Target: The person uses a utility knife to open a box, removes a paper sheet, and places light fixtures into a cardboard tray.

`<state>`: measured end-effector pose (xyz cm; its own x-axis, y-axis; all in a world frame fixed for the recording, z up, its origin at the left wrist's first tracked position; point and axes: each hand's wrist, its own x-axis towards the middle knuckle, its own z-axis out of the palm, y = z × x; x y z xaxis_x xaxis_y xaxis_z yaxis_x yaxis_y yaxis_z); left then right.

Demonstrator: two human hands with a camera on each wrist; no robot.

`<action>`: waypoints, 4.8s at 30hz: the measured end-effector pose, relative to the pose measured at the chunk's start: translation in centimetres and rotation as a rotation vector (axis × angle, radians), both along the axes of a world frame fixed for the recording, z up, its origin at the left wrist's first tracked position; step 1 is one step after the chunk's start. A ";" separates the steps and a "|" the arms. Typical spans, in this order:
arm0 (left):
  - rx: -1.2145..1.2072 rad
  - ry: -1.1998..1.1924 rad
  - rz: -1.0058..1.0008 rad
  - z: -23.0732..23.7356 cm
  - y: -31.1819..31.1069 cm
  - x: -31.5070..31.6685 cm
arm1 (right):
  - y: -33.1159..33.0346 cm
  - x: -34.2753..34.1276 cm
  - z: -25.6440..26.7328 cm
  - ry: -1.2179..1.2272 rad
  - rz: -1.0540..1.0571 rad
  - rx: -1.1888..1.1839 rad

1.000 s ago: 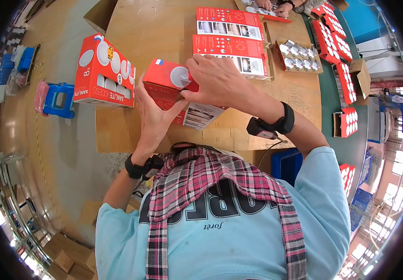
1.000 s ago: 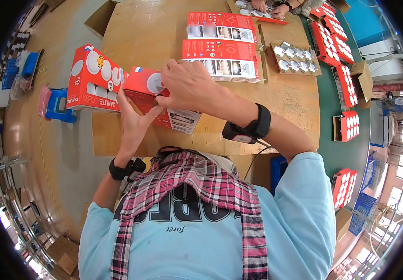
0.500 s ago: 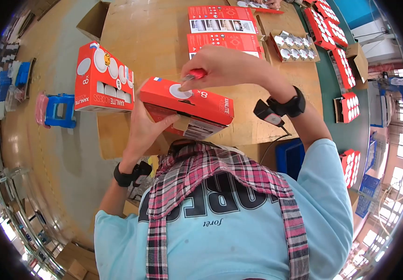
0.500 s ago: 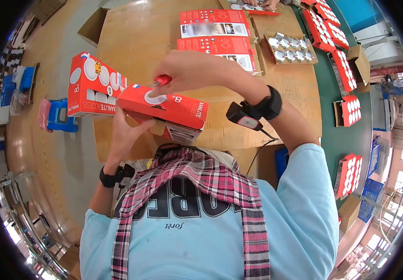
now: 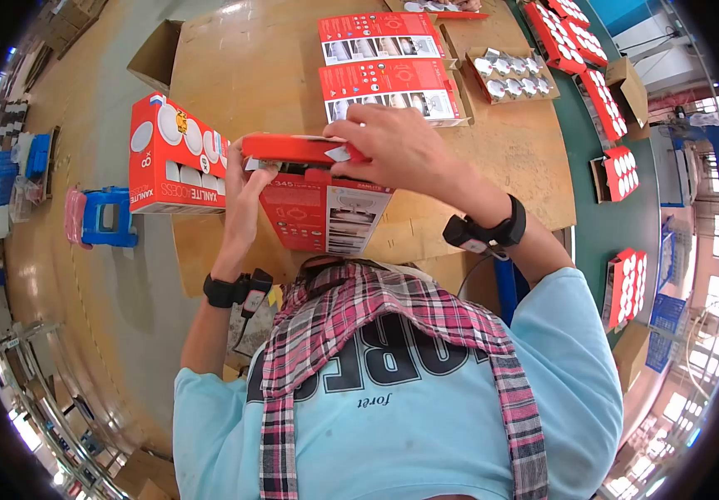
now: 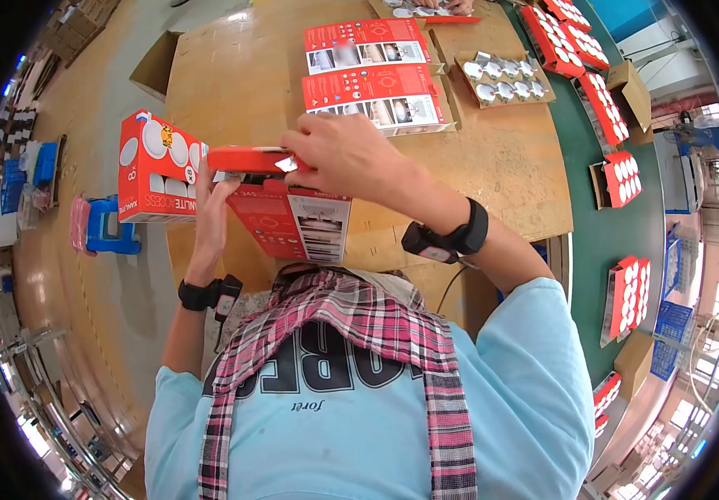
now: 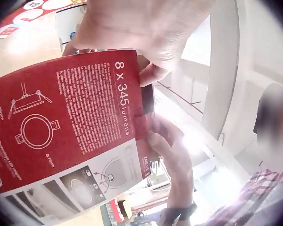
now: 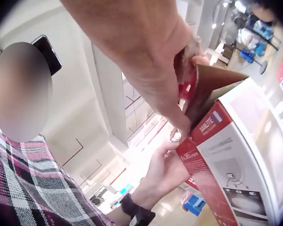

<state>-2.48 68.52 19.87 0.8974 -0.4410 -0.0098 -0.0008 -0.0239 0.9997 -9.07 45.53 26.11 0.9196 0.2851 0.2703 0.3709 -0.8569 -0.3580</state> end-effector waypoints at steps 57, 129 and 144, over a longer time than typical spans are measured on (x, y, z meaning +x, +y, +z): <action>1.022 -0.686 -0.870 -6.3 -15.1 3.5 | -7.6 -11.5 -22.2 0.477 -0.504 1.282; 1.097 -0.759 -0.527 -18.9 -14.5 4.2 | -5.3 -17.1 -28.5 0.450 -0.193 0.718; 0.996 -0.434 -0.341 -18.2 -14.8 -0.3 | -3.2 -11.9 -27.7 0.749 -0.552 0.293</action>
<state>-2.76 53.67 1.68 0.7454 -0.6326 -0.2102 -0.5007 -0.7395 0.4499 -20.94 42.37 -1.60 0.8661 -0.2231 -0.4473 -0.4668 -0.6812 -0.5640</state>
